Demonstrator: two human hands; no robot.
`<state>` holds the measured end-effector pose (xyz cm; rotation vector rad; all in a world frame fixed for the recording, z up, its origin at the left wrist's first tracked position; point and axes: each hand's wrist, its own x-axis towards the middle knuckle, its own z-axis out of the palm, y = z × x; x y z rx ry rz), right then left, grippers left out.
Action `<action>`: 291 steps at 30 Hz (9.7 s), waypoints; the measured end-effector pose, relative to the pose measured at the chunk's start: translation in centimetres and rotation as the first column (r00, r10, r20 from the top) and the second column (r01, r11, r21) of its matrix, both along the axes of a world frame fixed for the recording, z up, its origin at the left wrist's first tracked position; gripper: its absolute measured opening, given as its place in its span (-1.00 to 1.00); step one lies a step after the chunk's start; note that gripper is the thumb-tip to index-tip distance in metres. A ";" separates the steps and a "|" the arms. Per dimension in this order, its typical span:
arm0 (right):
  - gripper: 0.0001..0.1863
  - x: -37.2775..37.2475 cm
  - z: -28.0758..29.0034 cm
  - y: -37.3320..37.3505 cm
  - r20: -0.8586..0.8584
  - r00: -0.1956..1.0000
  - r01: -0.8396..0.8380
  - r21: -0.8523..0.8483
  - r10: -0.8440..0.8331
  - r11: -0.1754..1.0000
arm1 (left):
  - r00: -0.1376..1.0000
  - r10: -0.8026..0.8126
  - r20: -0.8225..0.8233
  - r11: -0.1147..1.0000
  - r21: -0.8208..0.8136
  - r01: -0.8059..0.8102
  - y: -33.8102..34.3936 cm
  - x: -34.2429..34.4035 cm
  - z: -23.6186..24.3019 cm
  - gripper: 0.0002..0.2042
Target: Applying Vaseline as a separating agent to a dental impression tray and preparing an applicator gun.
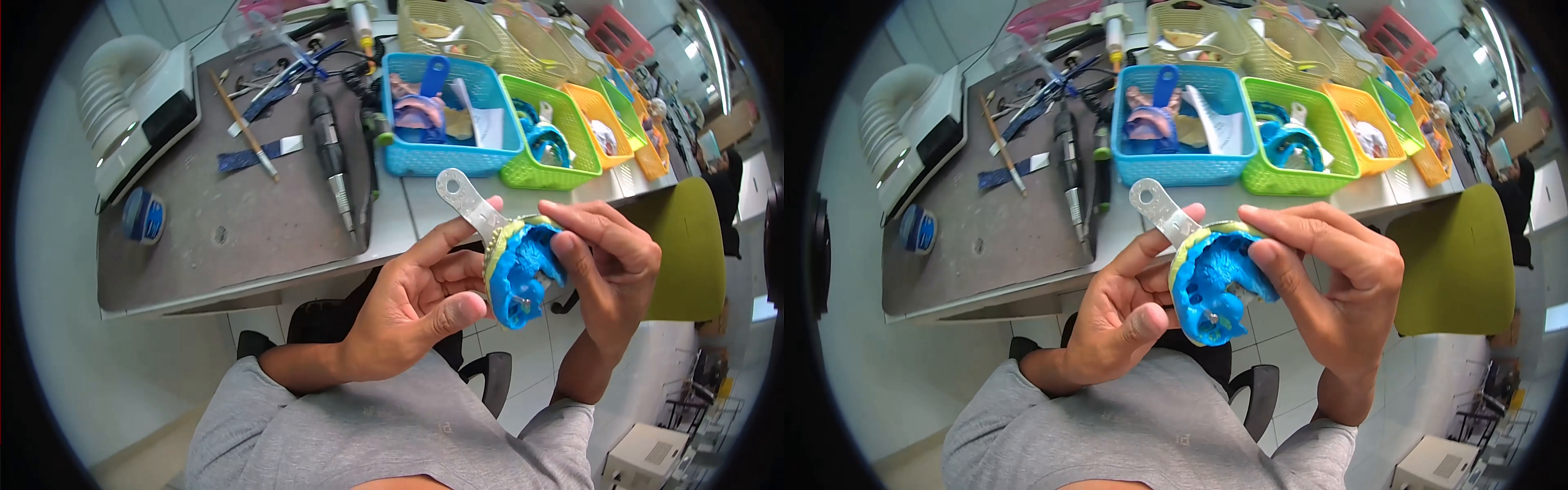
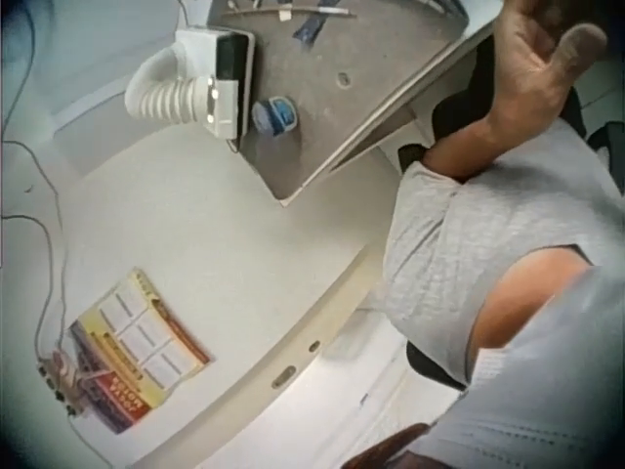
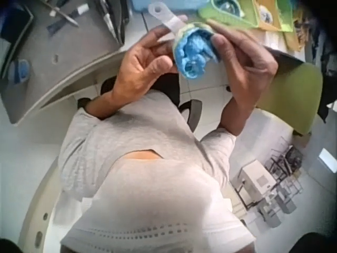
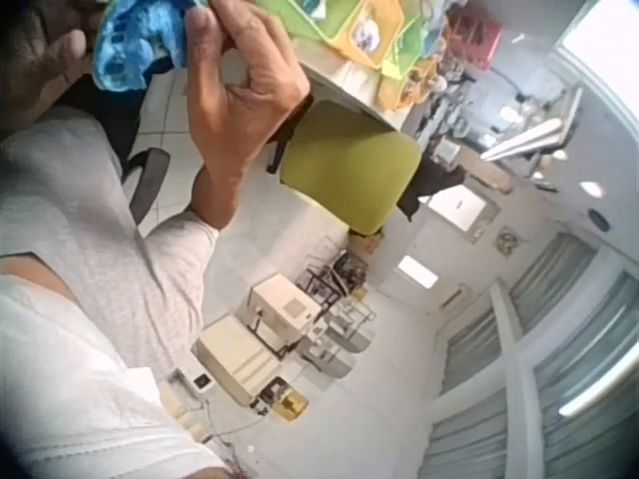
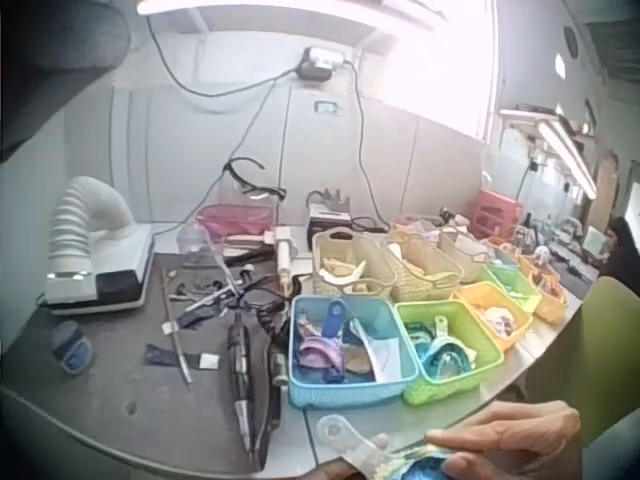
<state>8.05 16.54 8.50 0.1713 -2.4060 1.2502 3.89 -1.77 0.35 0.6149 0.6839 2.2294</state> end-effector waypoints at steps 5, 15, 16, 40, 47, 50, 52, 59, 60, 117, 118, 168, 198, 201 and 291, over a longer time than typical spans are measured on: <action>-0.76 -1.2 -0.3 -5.0 0.061 0.978 -0.203 0.047 0.200 0.978 | 0.992 0.127 -0.007 0.992 0.008 -0.127 -5.2 1.8 -0.2 -0.20; -0.78 -11.1 0.1 -11.5 0.014 0.939 -0.329 0.317 0.343 0.889 | 0.800 0.589 0.117 0.805 0.002 -0.593 -11.1 2.0 -1.2 -0.35; -0.78 -11.9 0.2 -12.1 0.012 0.938 -0.333 0.318 0.348 0.888 | 0.787 0.603 0.132 0.795 -0.008 -0.607 -11.3 2.0 -1.2 -0.36; -0.83 -15.9 2.2 -16.3 0.204 0.957 -0.270 0.368 0.206 0.890 | 0.771 0.635 0.049 0.773 -0.012 -0.635 -12.3 0.8 -2.7 -0.31; -0.72 -6.5 -0.8 -10.3 -0.324 0.872 -0.415 -0.092 0.367 0.905 | 0.782 0.616 0.095 0.787 -0.057 -0.614 -12.2 0.2 -3.0 -0.40; -0.73 -4.2 -4.1 -10.4 -0.391 0.806 -0.499 -0.046 0.444 0.865 | 0.734 0.679 0.012 0.733 -0.073 -0.677 -12.1 0.5 -3.6 -0.45; -0.78 -2.9 -5.8 -11.1 -0.393 0.834 -0.447 -0.068 0.388 0.892 | 0.732 0.681 0.012 0.732 -0.042 -0.680 -11.7 0.4 -3.1 -0.47; -0.84 -2.1 -7.2 -10.6 -0.465 0.797 -0.453 -0.038 0.386 0.891 | 0.820 0.569 0.060 0.822 -0.017 -0.569 -10.4 -0.1 -2.5 -0.55; -0.84 -2.1 -7.3 -10.5 -0.470 0.797 -0.445 -0.035 0.379 0.895 | 0.825 0.562 0.055 0.827 -0.013 -0.562 -10.1 -0.3 -2.4 -0.55; -0.53 -17.7 0.6 -13.1 0.259 0.909 -0.403 0.347 0.327 0.847 | 0.377 0.910 -0.171 0.380 -0.014 -0.925 -10.1 1.3 -2.3 -0.53; -0.46 -17.8 0.4 -13.5 0.037 0.962 -0.254 0.502 0.272 0.827 | 0.317 0.934 -0.166 0.316 -0.030 -0.948 -10.0 1.4 -2.1 -0.49; -0.23 -6.5 -9.4 23.4 -0.092 0.857 0.514 0.067 -0.507 0.855 | -0.166 0.270 -0.948 0.474 0.281 -0.835 5.4 -3.2 -3.3 -0.78; -0.71 -9.4 -7.7 35.8 -0.415 0.842 0.531 0.519 -0.346 0.670 | -0.416 -0.139 -0.899 0.113 0.402 -0.908 9.3 -3.7 -3.2 -0.80; -0.70 -9.6 -7.3 35.9 -0.468 0.835 0.527 0.523 -0.291 0.670 | -0.448 -0.134 -0.884 -0.019 0.454 -0.891 10.4 -4.0 -3.6 -0.73; 0.21 3.8 -7.4 31.1 -0.349 0.790 0.481 -0.156 -0.504 0.863 | 0.075 0.574 -0.815 0.346 0.158 -0.925 12.2 -0.3 -3.9 -0.76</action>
